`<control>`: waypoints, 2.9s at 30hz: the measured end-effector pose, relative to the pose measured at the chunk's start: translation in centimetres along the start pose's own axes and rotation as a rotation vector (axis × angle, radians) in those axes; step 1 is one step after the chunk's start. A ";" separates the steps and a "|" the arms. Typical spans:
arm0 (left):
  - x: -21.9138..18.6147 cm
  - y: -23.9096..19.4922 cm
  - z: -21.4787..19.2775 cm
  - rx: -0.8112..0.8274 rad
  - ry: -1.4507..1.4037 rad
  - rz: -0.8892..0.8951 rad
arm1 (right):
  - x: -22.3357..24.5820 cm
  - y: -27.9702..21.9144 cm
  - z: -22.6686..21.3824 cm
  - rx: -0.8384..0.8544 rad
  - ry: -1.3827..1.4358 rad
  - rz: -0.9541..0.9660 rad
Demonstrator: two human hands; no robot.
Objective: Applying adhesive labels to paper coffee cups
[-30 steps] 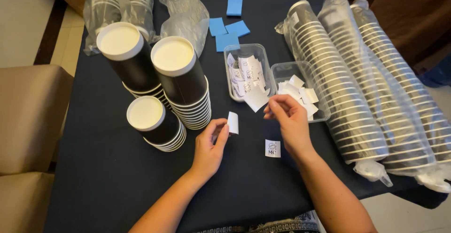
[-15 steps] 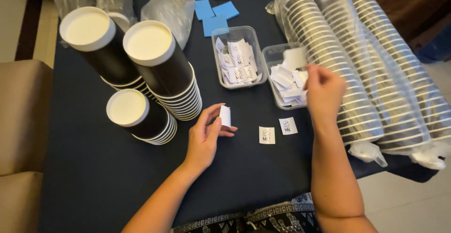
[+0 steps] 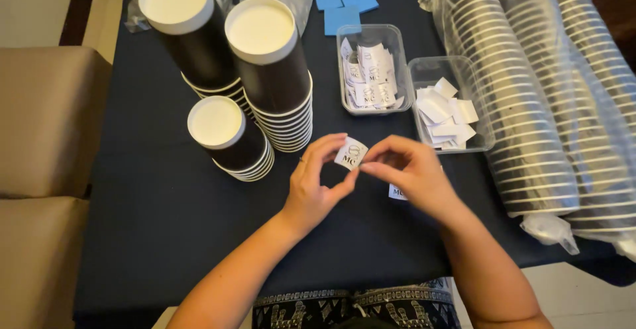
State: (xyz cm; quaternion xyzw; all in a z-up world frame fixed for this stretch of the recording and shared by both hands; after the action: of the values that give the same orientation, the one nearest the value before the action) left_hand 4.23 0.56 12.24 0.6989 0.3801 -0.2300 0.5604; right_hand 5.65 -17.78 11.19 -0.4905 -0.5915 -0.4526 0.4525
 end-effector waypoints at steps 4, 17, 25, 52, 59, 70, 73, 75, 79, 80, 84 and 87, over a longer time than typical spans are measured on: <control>-3.3 0.4 -0.5 -0.033 0.155 0.235 | -1.3 0.1 0.3 0.007 0.125 0.047; -3.0 -4.8 -11.1 -0.456 0.641 0.451 | -3.0 0.7 -1.3 -0.096 0.754 -0.119; 1.1 -3.5 -14.5 -0.487 0.414 -0.214 | -0.9 0.1 -0.1 -0.010 0.804 -0.182; -3.5 -5.8 -6.2 0.065 0.795 0.225 | 6.5 -4.5 3.1 0.057 0.202 -0.606; 3.9 -8.5 -14.7 -0.301 0.743 -0.299 | 6.5 -3.8 -1.4 -0.196 0.451 -0.658; -1.3 -7.2 -17.0 -0.546 0.790 -0.111 | 9.2 -5.8 -0.8 -0.360 0.150 -0.956; -6.2 -6.3 -12.3 -0.450 0.537 0.084 | 9.2 -6.2 -0.7 -0.400 0.137 -1.040; -5.6 -5.4 -8.7 -0.276 0.282 0.001 | 8.8 -6.5 -0.4 -0.393 0.153 -1.084; 2.7 -6.2 1.9 0.382 -0.449 -0.454 | 6.8 -6.5 0.5 -0.347 0.096 -1.064; 4.1 -6.4 3.7 0.417 -0.740 -0.532 | 6.0 -6.2 1.0 -0.289 0.076 -1.035; 5.6 -1.8 4.8 0.259 -0.936 -0.637 | 6.8 -6.7 1.9 -0.425 -0.127 -1.055; 6.4 -1.3 5.3 0.143 -1.012 -0.753 | 4.3 -6.0 2.7 -0.365 -0.049 -1.012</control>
State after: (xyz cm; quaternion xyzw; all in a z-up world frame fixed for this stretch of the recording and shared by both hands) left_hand 7.64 -2.67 5.32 0.3579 0.2716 -0.7380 0.5035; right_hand -1.03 -15.03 14.39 -0.2253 -0.6760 -0.6980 0.0713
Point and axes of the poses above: each hand's wrist, its own y-axis towards the middle knuckle, its own z-axis out of the palm, x = y × z, the point moved 9 cm from there along y, towards the middle knuckle, and after that the axes turned 9 degrees about y, right-handed, at the moved point
